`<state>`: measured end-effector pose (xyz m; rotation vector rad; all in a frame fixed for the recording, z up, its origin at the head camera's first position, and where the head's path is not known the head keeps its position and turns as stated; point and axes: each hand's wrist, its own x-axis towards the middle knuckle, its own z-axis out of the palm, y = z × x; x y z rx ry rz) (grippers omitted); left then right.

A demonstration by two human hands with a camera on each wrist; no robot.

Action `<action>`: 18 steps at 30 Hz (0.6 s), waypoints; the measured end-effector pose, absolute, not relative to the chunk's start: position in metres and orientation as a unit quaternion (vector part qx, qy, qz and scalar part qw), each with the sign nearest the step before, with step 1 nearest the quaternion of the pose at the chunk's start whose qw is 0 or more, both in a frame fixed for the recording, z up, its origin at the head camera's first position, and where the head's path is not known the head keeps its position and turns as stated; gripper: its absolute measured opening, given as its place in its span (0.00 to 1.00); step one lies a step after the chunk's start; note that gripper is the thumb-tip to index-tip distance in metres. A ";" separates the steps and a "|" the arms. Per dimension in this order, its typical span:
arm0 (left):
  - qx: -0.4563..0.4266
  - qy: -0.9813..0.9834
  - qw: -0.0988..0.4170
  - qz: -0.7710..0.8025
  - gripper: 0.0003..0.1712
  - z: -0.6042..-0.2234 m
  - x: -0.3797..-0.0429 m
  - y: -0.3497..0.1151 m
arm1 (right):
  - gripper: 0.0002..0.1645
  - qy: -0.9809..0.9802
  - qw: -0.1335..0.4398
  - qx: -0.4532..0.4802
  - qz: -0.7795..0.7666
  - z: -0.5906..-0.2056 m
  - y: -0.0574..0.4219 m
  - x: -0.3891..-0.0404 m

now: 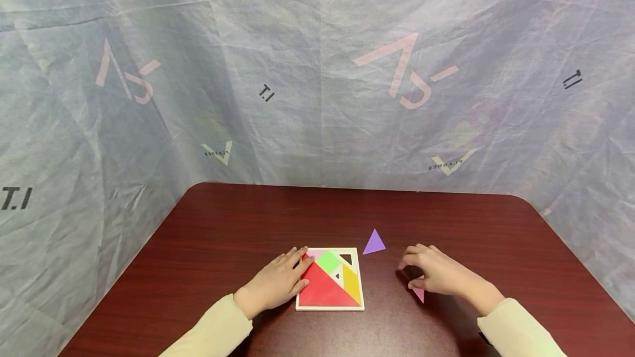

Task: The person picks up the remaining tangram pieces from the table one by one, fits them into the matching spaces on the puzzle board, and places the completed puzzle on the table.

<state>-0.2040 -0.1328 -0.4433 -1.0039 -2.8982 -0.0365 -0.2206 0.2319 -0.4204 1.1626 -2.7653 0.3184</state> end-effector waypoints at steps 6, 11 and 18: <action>-0.327 -0.944 0.037 -0.013 0.28 -0.444 -0.204 -0.133 | 0.12 -0.911 0.054 0.395 0.107 -0.418 0.235 -0.219; -0.328 -0.944 0.040 -0.014 0.28 -0.444 -0.204 -0.133 | 0.13 -0.911 0.037 0.397 0.105 -0.417 0.238 -0.218; -0.326 -0.945 0.037 -0.014 0.28 -0.445 -0.205 -0.133 | 0.16 -0.920 0.006 0.380 0.099 -0.418 0.240 -0.217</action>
